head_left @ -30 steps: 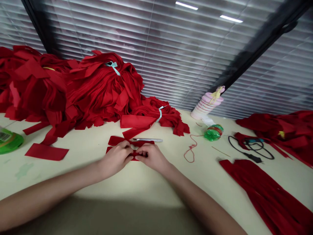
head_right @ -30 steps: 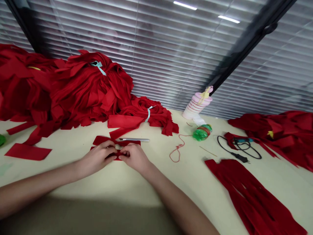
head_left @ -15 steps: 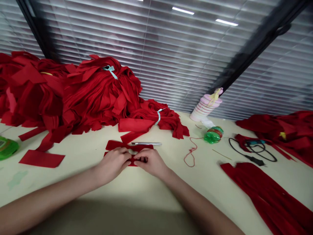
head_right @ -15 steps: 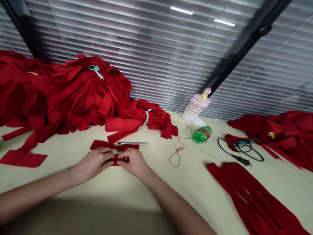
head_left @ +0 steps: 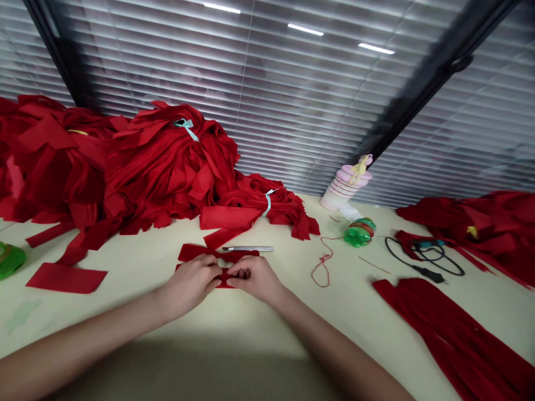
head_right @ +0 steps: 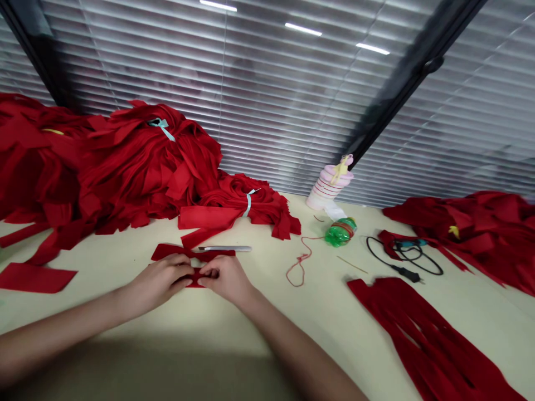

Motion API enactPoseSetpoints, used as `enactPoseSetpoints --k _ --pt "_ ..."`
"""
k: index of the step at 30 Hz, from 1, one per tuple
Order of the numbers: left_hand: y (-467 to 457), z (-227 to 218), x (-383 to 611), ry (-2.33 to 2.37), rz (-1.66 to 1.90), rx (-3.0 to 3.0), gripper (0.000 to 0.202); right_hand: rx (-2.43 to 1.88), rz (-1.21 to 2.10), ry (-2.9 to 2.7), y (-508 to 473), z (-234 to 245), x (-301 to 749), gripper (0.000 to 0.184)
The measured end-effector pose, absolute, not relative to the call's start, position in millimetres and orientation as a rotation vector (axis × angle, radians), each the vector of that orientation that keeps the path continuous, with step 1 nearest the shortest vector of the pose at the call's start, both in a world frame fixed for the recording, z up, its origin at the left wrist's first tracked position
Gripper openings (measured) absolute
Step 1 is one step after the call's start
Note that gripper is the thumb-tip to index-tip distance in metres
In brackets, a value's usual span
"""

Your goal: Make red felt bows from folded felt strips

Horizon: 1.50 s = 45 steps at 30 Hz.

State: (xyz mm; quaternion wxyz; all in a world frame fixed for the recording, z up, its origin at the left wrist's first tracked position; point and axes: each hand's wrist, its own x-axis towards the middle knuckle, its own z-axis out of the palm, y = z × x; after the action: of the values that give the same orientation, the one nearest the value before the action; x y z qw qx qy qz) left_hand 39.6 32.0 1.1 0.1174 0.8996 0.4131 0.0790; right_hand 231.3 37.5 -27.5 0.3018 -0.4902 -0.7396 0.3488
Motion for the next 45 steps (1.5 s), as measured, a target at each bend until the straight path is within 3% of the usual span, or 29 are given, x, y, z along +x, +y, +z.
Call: enactPoseSetpoints --k 7,12,17,22,27,34,40,45 --pt "33.4 -2.1 38.9 1.198 0.254 2.676 0.015 -1.346 0.965 -1.984 36.4 -23.7 226.7 0.013" --pt "30.6 -6.2 36.7 1.18 0.303 2.711 0.02 -1.406 1.067 -2.086 38.4 29.4 254.4 0.029" --pt "28.1 -11.8 33.3 1.144 0.381 2.729 0.026 -1.937 0.666 -1.829 52.3 78.0 346.6 0.018" --pt "28.4 -12.6 33.0 1.124 0.417 2.728 0.027 -2.546 0.65 -1.49 67.4 55.0 422.1 0.026" --pt "29.2 -11.4 33.0 1.119 0.425 2.714 0.026 -2.663 0.777 -1.389 79.1 25.1 436.1 0.033" --pt "28.7 -11.7 32.0 1.101 0.441 2.637 0.026 -2.45 0.86 -1.297 87.1 29.0 441.4 0.033" --pt "27.3 -4.6 36.2 1.067 0.562 2.5 0.029 -1.83 0.974 -1.28 64.6 69.0 447.3 0.018" --pt "25.7 15.9 55.3 0.931 0.686 2.261 0.026 -1.315 1.094 -1.271 51.4 93.7 418.9 0.033"
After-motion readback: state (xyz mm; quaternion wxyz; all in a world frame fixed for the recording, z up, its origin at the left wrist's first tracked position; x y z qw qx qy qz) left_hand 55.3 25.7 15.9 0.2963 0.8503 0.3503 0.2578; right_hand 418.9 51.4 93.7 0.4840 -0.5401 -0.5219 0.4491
